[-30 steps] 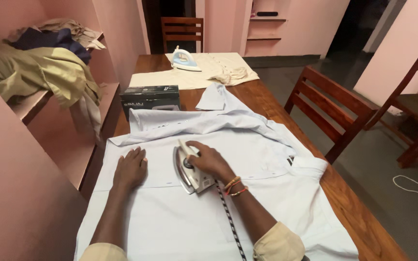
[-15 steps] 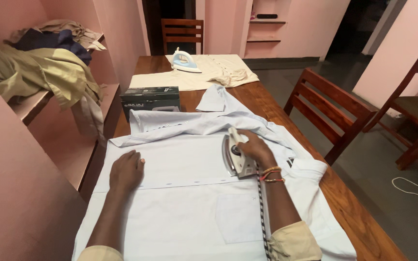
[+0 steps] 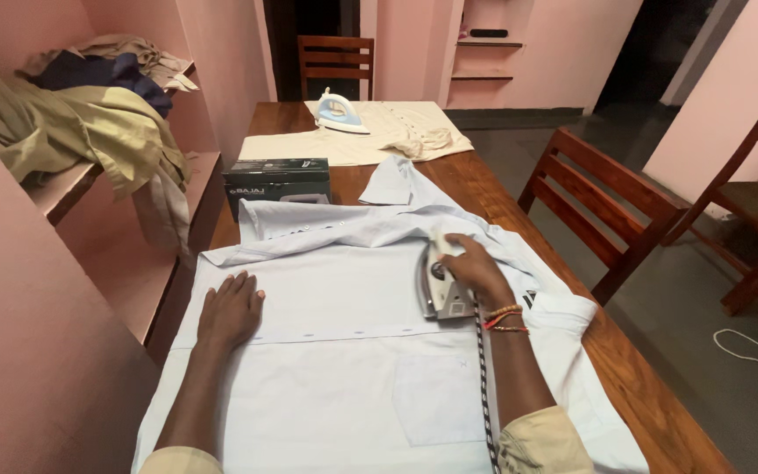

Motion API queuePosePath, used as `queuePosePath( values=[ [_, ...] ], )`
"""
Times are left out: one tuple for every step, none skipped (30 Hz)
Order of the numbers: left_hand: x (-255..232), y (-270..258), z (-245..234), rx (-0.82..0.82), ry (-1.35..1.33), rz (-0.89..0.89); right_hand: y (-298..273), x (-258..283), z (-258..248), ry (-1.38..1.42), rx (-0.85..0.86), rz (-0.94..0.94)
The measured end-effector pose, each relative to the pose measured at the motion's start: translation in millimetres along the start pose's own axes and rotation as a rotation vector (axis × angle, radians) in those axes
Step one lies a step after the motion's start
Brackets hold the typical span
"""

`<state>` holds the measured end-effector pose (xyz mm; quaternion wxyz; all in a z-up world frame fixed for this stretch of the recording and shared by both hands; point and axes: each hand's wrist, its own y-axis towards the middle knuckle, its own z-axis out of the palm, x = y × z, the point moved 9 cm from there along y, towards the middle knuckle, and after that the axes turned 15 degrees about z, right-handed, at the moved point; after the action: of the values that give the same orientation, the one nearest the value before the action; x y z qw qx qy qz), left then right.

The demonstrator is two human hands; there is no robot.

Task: The person irons a light blue shirt laid out on a wooden table. They move the iron back and forth across the shirt's body and sleeves, smoothing the fabric. The person occasionally adjusts the shirt with their left hand while ironing with their right.

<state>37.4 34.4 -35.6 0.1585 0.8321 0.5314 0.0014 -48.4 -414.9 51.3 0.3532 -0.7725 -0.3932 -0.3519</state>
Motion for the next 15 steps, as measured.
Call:
queuePosePath(
  values=[
    [-0.3,0.4,0.1,0.0,0.009,0.001,-4.4,10.6,12.8,-0.005,0.062,-0.053],
    [-0.4,0.7,0.2,0.0,0.018,0.003,-9.4,21.6,27.2,-0.01,0.125,-0.105],
    [-0.2,0.8,0.1,-0.005,0.023,0.003,-15.9,31.2,41.9,-0.014,0.186,-0.155],
    [-0.2,0.6,0.1,-0.01,0.028,0.003,-26.7,40.1,58.1,0.022,0.27,-0.223],
    [-0.5,0.9,-0.3,-0.017,0.033,0.004,-39.9,49.5,74.8,0.058,0.352,-0.291],
    [-0.9,0.7,-0.5,-0.021,0.03,0.005,-48.2,54.3,90.9,-0.01,0.352,-0.279],
    [-1.1,0.8,-1.2,-0.027,0.026,0.005,-57.4,60.5,106.8,-0.081,0.353,-0.269],
    [-1.3,1.2,-2.5,-0.033,0.022,0.005,-70.7,67.7,119.5,-0.093,0.36,-0.295],
    [-1.2,-0.3,-3.4,-0.034,0.03,-0.001,-85.9,72.1,131.5,-0.104,0.371,-0.321],
    [-1.5,-2.2,-4.0,-0.035,0.039,-0.007,-99.0,75.2,141.6,-0.156,0.365,-0.33],
    [-1.5,-2.0,-5.1,-0.038,0.048,-0.012,-110.9,78.4,150.0,-0.208,0.357,-0.339],
    [-2.8,-2.2,-10.2,-0.09,0.06,0.003,-121.5,80.9,156.9,-0.26,0.349,-0.348],
    [-4.2,-4.5,-14.0,-0.142,0.073,0.016,-132.0,83.3,162.5,-0.278,0.351,-0.367],
    [-5.6,-7.0,-17.6,-0.194,0.085,0.03,-141.5,84.5,167.8,-0.296,0.353,-0.386],
    [-6.9,-9.7,-20.3,-0.237,0.092,0.044,-149.5,85.2,173.0,-0.314,0.357,-0.406]
  ],
)
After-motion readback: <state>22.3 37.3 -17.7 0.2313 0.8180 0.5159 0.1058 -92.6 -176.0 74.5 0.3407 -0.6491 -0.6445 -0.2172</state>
